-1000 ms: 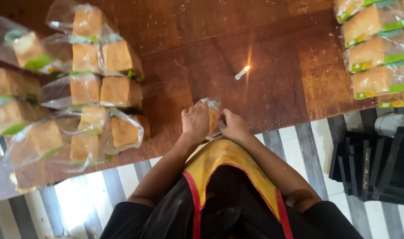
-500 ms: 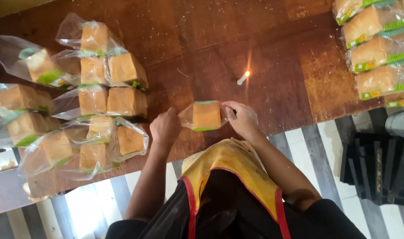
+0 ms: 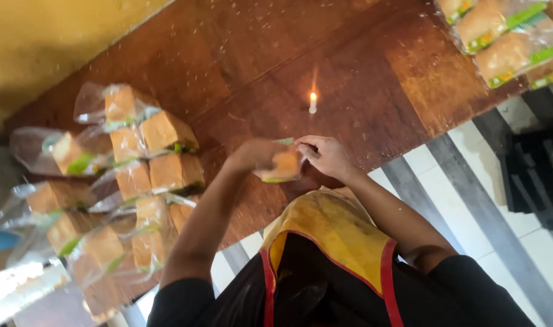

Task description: The person places loaves of bread into plastic bags and seals each bag by passing its opening near a candle flame.

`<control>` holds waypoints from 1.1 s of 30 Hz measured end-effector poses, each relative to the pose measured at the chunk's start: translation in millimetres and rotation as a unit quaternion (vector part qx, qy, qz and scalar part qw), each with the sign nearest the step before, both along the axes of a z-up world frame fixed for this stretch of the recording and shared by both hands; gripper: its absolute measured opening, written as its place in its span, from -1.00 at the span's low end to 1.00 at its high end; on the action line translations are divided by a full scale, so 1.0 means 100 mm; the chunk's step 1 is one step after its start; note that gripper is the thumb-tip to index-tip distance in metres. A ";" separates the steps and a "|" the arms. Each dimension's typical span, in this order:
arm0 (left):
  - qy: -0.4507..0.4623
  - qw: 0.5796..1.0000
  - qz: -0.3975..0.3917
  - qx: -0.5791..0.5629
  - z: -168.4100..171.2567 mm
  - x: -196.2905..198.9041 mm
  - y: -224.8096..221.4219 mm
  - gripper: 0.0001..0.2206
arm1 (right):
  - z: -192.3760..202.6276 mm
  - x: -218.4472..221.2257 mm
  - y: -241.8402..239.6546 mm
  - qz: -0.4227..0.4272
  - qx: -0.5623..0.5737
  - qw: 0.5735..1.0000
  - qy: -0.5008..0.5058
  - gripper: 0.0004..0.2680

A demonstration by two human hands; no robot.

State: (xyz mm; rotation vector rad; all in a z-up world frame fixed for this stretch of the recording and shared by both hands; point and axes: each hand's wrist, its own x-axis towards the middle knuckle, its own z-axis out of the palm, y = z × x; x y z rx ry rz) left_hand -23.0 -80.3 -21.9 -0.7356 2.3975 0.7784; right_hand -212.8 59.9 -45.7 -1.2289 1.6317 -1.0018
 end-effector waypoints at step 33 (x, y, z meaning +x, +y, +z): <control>0.386 0.890 0.051 -0.236 0.43 0.55 1.07 -0.58 | -0.87 0.29 0.03 0.254 -0.098 0.949 0.160 -0.75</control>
